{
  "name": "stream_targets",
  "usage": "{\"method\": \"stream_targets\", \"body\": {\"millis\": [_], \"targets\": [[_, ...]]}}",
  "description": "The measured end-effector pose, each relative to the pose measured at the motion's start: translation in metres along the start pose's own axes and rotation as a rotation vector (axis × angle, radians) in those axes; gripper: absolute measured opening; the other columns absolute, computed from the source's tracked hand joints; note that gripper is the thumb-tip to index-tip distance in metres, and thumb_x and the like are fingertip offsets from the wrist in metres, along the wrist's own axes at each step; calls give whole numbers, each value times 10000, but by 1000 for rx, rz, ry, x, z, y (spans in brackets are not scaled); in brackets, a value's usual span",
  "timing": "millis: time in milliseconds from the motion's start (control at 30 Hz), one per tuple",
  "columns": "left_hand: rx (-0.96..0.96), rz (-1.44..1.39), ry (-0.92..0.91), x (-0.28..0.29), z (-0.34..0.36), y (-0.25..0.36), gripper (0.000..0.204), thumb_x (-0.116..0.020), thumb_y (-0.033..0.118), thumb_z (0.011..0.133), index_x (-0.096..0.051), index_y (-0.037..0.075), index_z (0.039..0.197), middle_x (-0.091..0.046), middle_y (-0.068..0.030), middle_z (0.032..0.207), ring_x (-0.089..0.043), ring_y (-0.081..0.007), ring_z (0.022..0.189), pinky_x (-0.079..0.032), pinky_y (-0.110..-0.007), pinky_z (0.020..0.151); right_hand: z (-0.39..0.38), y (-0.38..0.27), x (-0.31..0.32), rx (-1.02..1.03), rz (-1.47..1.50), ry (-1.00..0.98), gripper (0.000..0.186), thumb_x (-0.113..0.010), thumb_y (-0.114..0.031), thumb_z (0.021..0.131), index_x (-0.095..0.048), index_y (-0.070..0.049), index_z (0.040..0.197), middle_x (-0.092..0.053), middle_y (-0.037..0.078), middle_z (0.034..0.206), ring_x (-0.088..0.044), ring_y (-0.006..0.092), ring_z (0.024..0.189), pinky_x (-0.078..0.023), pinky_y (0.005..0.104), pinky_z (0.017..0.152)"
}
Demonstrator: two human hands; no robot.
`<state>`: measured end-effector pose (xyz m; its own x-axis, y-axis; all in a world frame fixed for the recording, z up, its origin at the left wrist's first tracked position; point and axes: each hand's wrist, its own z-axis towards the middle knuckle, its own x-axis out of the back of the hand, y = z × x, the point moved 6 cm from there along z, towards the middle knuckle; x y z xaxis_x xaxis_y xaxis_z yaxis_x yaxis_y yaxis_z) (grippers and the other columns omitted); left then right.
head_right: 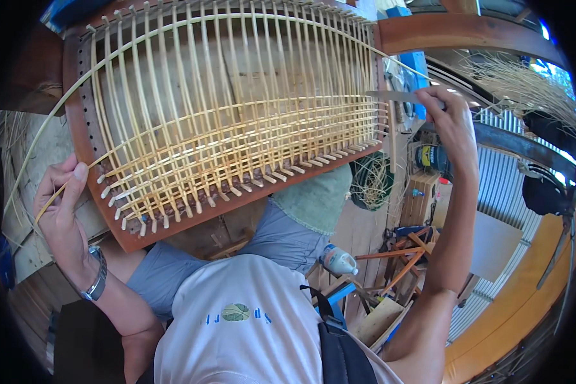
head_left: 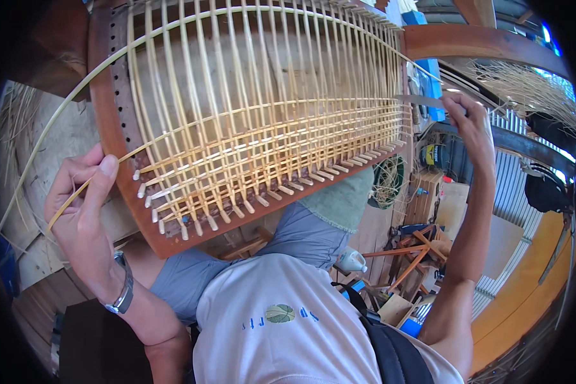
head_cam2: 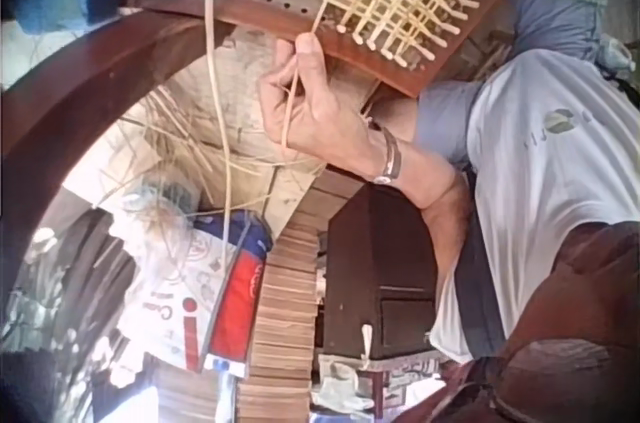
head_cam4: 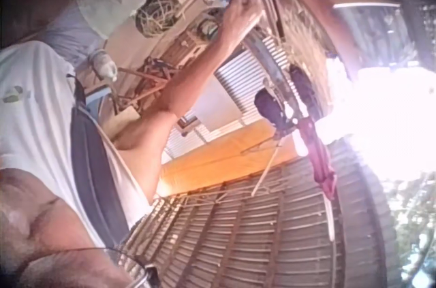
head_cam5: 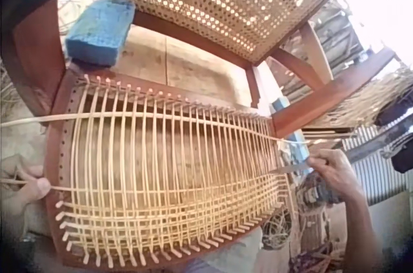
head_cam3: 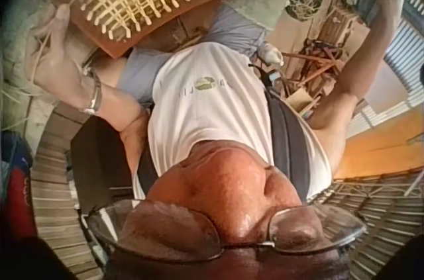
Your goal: Weaving rattan caning onto a wooden chair frame to create a seat.
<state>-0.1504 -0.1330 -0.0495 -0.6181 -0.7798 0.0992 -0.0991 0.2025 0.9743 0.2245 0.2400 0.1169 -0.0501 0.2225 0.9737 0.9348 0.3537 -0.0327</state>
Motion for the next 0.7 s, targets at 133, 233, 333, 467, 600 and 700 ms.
{"method": "stream_targets", "body": {"millis": [133, 233, 333, 467, 600, 700], "targets": [[17, 74, -23, -6, 0, 15, 143, -737, 37, 873, -645, -14, 776, -659, -85, 906, -624, -188, 1058, -442, -298, 928, -32, -35, 6, 65, 528, 143, 292, -533, -203, 1052, -651, -29, 1254, -542, -31, 806, -440, 26, 648, -353, 180, 594], [-23, 36, -76, -6, 6, 12, 139, -743, 2, 853, -638, -25, 768, -631, -48, 846, -634, -184, 1036, -461, -290, 893, -52, -99, -16, 106, 675, 106, 305, -527, -181, 1061, -606, 26, 1271, -573, -12, 800, -469, 13, 623, -371, 154, 576], [-33, -41, -107, -12, 9, 11, 131, -757, -25, 830, -640, -39, 772, -626, -61, 841, -653, -170, 956, -476, -284, 862, -64, -161, -28, 236, 716, 98, 213, -556, -135, 1038, -649, 22, 1146, -639, 17, 715, -531, 33, 546, -410, 168, 518], [-44, -8, -87, -8, 6, 10, 129, -762, -23, 825, -646, -51, 775, -635, -79, 859, -654, -163, 937, -486, -280, 841, -59, -213, -34, 444, 815, 154, 204, -583, -156, 1023, -665, 13, 1101, -626, 6, 710, -521, 22, 551, -372, 169, 496], [-50, -7, -107, -4, 7, 8, 136, -769, -15, 817, -651, -62, 769, -645, -102, 892, -654, -157, 914, -498, -277, 826, -75, -249, -69, 337, 476, -315, 227, -549, -149, 1034, -641, 17, 1158, -531, -31, 674, -395, -13, 516, -259, 171, 433], [-50, -11, -130, -3, 8, 7, 143, -771, -7, 816, -654, -62, 756, -652, -109, 899, -661, -165, 918, -503, -277, 827, -70, -242, -29, 461, 717, 53, 202, -553, -148, 1032, -648, -3, 1136, -492, -54, 631, -392, -9, 506, -243, 188, 428]]}}
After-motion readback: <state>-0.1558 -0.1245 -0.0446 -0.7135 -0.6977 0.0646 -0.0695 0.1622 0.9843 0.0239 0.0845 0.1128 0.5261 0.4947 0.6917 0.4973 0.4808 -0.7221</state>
